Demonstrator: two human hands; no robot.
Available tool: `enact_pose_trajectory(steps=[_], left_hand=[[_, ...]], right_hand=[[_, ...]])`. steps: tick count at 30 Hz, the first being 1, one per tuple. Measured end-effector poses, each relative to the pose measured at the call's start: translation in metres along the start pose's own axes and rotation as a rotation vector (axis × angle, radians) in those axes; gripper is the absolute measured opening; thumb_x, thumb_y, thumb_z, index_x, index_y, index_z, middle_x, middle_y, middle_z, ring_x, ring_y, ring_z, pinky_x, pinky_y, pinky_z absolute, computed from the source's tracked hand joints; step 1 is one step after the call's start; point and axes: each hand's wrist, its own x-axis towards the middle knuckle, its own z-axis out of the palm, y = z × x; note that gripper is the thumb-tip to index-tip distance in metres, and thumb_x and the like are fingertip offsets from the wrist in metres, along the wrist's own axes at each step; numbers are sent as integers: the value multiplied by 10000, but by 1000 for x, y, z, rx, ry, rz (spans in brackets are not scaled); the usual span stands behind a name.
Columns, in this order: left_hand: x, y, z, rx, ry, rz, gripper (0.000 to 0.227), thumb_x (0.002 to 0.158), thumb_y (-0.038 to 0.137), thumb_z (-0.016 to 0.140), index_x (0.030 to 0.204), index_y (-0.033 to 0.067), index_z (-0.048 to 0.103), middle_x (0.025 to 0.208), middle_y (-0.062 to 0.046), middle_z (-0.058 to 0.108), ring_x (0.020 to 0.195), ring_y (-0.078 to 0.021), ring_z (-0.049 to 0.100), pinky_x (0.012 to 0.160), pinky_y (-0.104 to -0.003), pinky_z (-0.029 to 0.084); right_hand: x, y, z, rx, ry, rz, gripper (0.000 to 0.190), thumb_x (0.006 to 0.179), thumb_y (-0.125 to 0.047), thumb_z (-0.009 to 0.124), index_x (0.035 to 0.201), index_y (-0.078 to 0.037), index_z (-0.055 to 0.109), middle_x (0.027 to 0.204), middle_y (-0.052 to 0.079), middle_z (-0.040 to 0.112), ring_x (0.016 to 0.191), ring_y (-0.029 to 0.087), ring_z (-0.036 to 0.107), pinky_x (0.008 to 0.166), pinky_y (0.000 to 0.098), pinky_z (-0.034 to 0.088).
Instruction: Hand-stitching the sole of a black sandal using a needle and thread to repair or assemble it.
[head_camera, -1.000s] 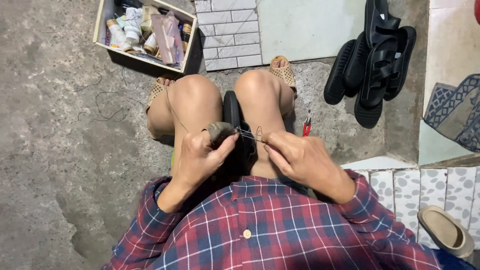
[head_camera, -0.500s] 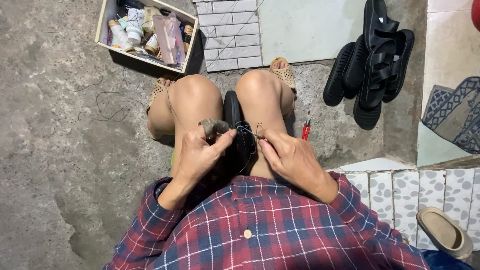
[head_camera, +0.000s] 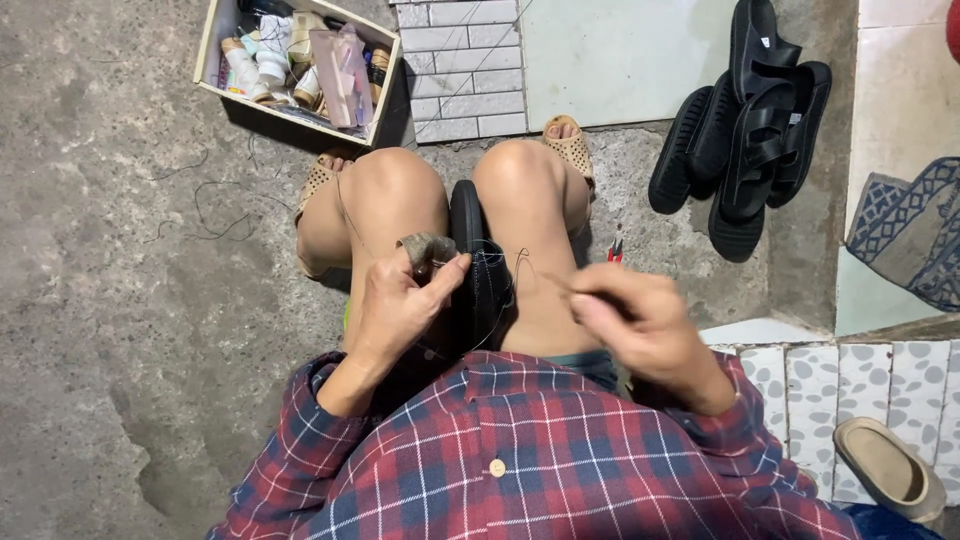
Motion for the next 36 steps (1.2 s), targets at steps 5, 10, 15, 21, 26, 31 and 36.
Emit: enact_pose_trajectory(steps=[5, 10, 15, 21, 26, 31, 36], left_hand=[[-1, 2, 5, 61, 0, 22, 129, 806, 168, 753, 720, 82, 710, 443, -84, 576, 440, -175, 585, 489, -289, 468], [-2, 1, 3, 63, 4, 43, 125, 803, 166, 748, 713, 95, 698, 463, -81, 590, 455, -178, 598, 497, -296, 479], [-3, -1, 4, 68, 19, 60, 119, 801, 165, 752, 726, 89, 699, 484, -97, 599, 474, -189, 603, 507, -310, 485], [-2, 3, 3, 46, 10, 50, 121, 808, 155, 739, 716, 93, 690, 478, -82, 594, 472, -170, 595, 508, -302, 489], [-2, 3, 4, 43, 15, 55, 125, 804, 150, 738, 706, 95, 682, 470, -74, 588, 467, -158, 597, 501, -293, 483], [-1, -2, 4, 46, 15, 41, 135, 807, 164, 737, 697, 107, 682, 467, -62, 590, 462, -155, 596, 496, -288, 483], [-2, -3, 3, 53, 18, 34, 125, 804, 167, 742, 708, 109, 685, 479, -68, 597, 475, -157, 590, 502, -295, 485]], right_hand=[[6, 19, 23, -726, -177, 129, 119, 941, -176, 545, 942, -83, 619, 712, 178, 640, 697, 382, 671, 582, 443, 523], [2, 43, 22, -777, -161, 226, 155, 955, -235, 519, 979, -123, 623, 747, 176, 666, 726, 391, 674, 595, 457, 528], [4, 45, 23, -786, -165, 253, 147, 955, -245, 530, 938, -128, 616, 707, 181, 645, 709, 393, 668, 577, 458, 516], [3, 49, 22, -732, -152, 290, 130, 948, -246, 532, 931, -156, 625, 735, 156, 664, 751, 370, 677, 609, 437, 531], [8, 41, 22, -756, -134, 261, 123, 950, -228, 532, 937, -145, 622, 740, 168, 653, 745, 375, 672, 601, 435, 527], [4, 51, 22, -726, -137, 231, 109, 944, -208, 548, 946, -136, 630, 732, 165, 656, 730, 367, 675, 604, 428, 529], [13, 32, 25, -545, -185, 109, 93, 916, -127, 563, 920, -104, 653, 715, 165, 672, 689, 371, 677, 593, 417, 534]])
